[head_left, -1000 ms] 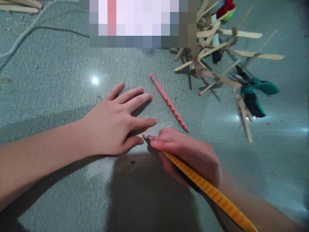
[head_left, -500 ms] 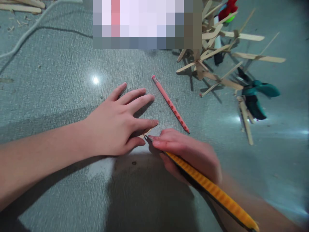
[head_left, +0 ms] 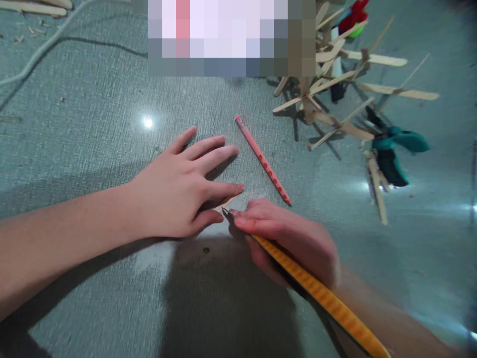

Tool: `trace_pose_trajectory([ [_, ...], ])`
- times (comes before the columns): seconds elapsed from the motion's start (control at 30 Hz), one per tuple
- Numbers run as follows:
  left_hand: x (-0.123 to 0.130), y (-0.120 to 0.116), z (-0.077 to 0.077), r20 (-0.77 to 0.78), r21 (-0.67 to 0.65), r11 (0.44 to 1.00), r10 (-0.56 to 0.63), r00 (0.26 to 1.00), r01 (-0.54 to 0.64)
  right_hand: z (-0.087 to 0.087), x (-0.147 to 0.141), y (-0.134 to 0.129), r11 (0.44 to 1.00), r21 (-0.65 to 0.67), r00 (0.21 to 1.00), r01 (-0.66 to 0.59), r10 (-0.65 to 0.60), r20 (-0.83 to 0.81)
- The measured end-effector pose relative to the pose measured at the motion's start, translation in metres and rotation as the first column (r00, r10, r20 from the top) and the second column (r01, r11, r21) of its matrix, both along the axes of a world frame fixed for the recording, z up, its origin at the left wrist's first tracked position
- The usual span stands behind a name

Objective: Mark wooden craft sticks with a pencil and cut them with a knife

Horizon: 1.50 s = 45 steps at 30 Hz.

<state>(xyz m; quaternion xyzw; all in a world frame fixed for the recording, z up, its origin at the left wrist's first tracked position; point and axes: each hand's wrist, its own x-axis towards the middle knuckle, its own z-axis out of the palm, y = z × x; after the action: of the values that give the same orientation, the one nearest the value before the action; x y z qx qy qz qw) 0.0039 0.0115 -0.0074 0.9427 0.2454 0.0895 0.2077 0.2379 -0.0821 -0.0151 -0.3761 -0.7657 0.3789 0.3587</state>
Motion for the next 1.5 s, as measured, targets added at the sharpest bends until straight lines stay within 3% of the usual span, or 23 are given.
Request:
trace_pose_trajectory([
  [0.27,0.000,0.000,0.001,-0.022,0.006,1.000,-0.004,1.000,0.005,-0.003,0.002,0.003,1.000,-0.016,0.997,-0.001,-0.001,-0.074],
  [0.7,0.001,0.000,-0.001,-0.003,0.022,1.000,-0.003,1.000,0.004,0.003,-0.006,0.006,0.999,0.040,1.000,0.020,-0.021,0.020],
  [1.07,-0.001,-0.001,0.001,-0.016,0.020,1.000,0.003,1.000,-0.003,0.002,-0.001,0.000,0.999,-0.038,1.000,0.017,-0.017,-0.012],
  [1.37,-0.001,0.001,-0.001,-0.049,0.020,1.000,-0.005,0.999,0.006,0.002,0.004,0.005,1.000,0.015,1.000,0.006,-0.006,-0.005],
  [1.5,-0.002,0.001,-0.003,-0.074,0.031,0.999,-0.007,0.997,0.009,0.002,0.008,0.005,0.997,0.042,0.997,0.064,-0.065,0.035],
])
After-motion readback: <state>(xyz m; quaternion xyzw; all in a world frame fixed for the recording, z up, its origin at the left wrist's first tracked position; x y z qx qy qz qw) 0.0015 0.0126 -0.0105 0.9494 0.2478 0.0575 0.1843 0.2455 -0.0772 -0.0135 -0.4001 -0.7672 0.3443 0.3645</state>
